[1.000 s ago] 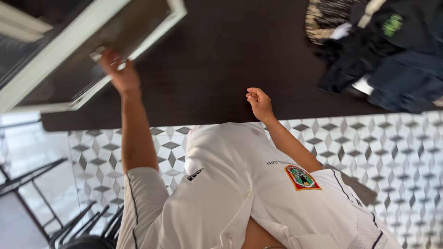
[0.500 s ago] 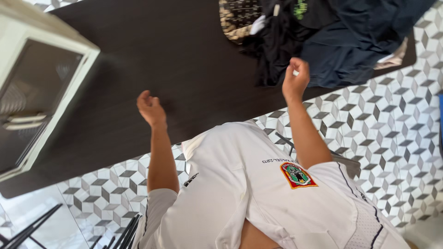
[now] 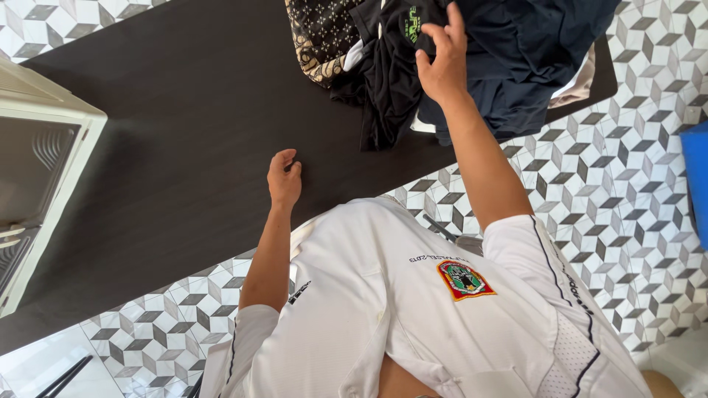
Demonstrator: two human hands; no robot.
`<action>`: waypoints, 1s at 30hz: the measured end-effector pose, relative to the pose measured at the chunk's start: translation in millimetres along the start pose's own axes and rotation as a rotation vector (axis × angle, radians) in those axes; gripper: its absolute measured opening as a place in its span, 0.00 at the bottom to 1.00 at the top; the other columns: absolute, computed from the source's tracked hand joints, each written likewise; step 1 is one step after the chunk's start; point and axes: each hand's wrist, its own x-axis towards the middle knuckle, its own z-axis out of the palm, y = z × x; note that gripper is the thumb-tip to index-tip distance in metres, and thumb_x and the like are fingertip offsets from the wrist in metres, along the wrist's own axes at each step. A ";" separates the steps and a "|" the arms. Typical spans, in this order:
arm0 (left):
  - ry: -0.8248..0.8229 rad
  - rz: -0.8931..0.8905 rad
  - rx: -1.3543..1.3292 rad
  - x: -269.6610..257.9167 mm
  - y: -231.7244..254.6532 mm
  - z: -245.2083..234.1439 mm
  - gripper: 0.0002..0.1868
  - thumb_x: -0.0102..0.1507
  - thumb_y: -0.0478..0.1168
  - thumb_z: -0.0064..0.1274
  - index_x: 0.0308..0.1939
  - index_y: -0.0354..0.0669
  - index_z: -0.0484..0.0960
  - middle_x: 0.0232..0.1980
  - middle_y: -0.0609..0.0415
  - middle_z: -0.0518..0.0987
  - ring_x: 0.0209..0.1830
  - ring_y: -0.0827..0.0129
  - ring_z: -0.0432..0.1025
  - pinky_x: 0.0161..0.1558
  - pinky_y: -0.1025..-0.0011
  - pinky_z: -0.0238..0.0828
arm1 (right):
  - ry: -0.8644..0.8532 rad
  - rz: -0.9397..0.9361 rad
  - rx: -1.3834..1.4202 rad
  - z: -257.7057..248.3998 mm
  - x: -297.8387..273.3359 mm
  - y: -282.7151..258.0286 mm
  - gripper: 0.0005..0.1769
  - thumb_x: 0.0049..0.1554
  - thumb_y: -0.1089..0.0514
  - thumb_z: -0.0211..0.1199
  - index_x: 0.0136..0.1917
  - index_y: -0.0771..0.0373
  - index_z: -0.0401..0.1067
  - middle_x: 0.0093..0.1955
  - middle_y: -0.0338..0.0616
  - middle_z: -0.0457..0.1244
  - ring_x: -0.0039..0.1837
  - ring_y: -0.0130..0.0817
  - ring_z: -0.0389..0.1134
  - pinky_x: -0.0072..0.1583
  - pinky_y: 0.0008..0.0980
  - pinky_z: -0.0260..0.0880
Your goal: The person picks up a black shirt from a table, spreads it out, and folds it into a small rectangle before placing it inside a cabinet.
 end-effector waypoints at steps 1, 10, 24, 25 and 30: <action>-0.007 0.007 0.000 -1.9 -1.0 0.9 0.15 0.65 0.33 0.53 0.56 0.42 0.79 0.59 0.52 0.79 0.61 0.63 0.73 0.60 0.66 0.70 | 0.006 0.072 0.054 1.2 3.8 2.0 0.25 0.59 0.66 0.71 0.68 0.59 0.72 0.84 0.57 0.40 0.74 0.51 0.60 0.73 0.42 0.65; 0.029 -0.021 0.056 -11.0 -19.8 -7.3 0.14 0.65 0.33 0.53 0.55 0.42 0.80 0.58 0.52 0.81 0.60 0.62 0.75 0.60 0.65 0.71 | 0.047 0.312 -0.106 -21.8 16.0 23.7 0.30 0.56 0.65 0.70 0.71 0.58 0.69 0.81 0.62 0.38 0.72 0.56 0.54 0.69 0.43 0.64; -0.108 0.065 -0.034 -9.2 50.2 1.3 0.16 0.65 0.34 0.54 0.57 0.43 0.80 0.59 0.54 0.82 0.62 0.67 0.75 0.59 0.68 0.74 | 0.332 0.027 0.291 -73.5 3.8 -118.0 0.17 0.63 0.64 0.61 0.66 0.68 0.70 0.68 0.56 0.63 0.70 0.53 0.66 0.70 0.44 0.67; -0.218 0.127 -0.020 -11.3 62.1 3.0 0.19 0.63 0.35 0.58 0.58 0.44 0.80 0.61 0.54 0.81 0.62 0.67 0.74 0.57 0.68 0.74 | 0.290 0.019 0.374 -80.8 -4.1 -142.1 0.15 0.62 0.65 0.60 0.63 0.67 0.72 0.66 0.57 0.64 0.67 0.53 0.68 0.68 0.44 0.69; -0.469 0.285 -0.043 -25.1 107.3 21.3 0.31 0.55 0.37 0.66 0.63 0.47 0.75 0.63 0.55 0.78 0.63 0.64 0.71 0.57 0.66 0.69 | -0.022 -0.174 0.558 -82.5 -34.7 -230.0 0.16 0.56 0.64 0.64 0.59 0.65 0.75 0.60 0.55 0.66 0.63 0.53 0.69 0.65 0.45 0.69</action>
